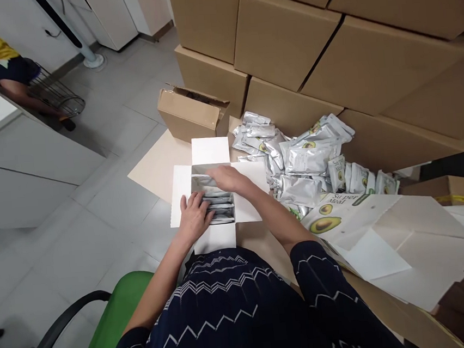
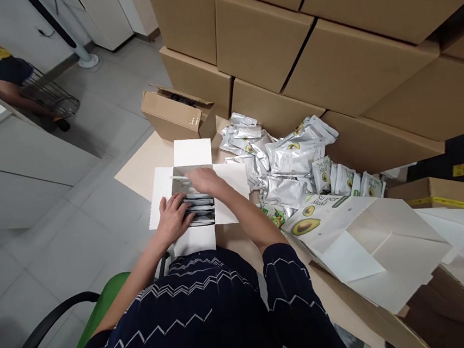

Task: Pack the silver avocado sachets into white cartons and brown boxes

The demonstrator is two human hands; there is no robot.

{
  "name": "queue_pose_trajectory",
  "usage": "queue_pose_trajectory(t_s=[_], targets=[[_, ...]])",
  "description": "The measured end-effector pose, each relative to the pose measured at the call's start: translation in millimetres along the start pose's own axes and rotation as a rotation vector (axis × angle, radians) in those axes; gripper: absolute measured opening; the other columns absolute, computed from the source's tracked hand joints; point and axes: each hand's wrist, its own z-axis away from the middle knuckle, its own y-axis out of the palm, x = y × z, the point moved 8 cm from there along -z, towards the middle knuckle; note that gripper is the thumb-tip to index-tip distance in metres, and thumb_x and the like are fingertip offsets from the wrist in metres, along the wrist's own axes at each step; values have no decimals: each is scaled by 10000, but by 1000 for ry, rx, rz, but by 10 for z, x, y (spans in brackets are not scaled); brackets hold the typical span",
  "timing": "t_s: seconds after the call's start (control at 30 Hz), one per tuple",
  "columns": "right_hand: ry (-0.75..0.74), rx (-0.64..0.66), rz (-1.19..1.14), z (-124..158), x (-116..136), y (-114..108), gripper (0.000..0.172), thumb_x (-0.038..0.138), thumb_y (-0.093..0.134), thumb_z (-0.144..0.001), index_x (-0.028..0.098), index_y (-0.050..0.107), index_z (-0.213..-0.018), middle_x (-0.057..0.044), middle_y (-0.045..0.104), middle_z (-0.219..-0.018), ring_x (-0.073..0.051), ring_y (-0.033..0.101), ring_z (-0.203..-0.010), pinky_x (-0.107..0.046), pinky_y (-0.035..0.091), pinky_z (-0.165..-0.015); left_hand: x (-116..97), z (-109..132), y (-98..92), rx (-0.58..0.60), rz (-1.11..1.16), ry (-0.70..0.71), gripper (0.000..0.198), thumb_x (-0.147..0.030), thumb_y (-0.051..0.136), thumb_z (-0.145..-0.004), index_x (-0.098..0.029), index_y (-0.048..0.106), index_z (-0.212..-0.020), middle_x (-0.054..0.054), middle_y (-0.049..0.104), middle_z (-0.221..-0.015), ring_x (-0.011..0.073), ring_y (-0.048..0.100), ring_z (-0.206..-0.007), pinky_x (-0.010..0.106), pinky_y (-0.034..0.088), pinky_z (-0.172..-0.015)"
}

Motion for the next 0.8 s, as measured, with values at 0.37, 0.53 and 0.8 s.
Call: queue_pose_trajectory(t_s=[0.37,0.53,0.8], targets=[[-178,336,63,-338,17,662,304,114,448,-953,86,725,-1074,-156,739,-1150,-208,696,-970,-240,482,-756,26,-34,77,81,-66,-56,701,-365,509,-931,-118,285,-1549,207,283,-1633,355,289,-1503,638,215,-1188],[-119,219,-102,-175,58,470,264,205,512,-967,89,720,-1081,-175,747,-1101,-236,709,-956,-279,505,-796,43,-47,125,122,-131,-71,699,-416,486,-943,-118,314,-1551,176,292,-1637,363,286,-1502,628,206,-1199],[342,-916,-805,700,-1680,-361,393,459,397,-1001,177,658,-1078,-41,712,-884,-126,630,-697,-236,484,-654,34,-47,93,120,-121,-70,652,-427,484,-949,-160,364,-1532,154,334,-1624,365,307,-1486,622,214,-1199]])
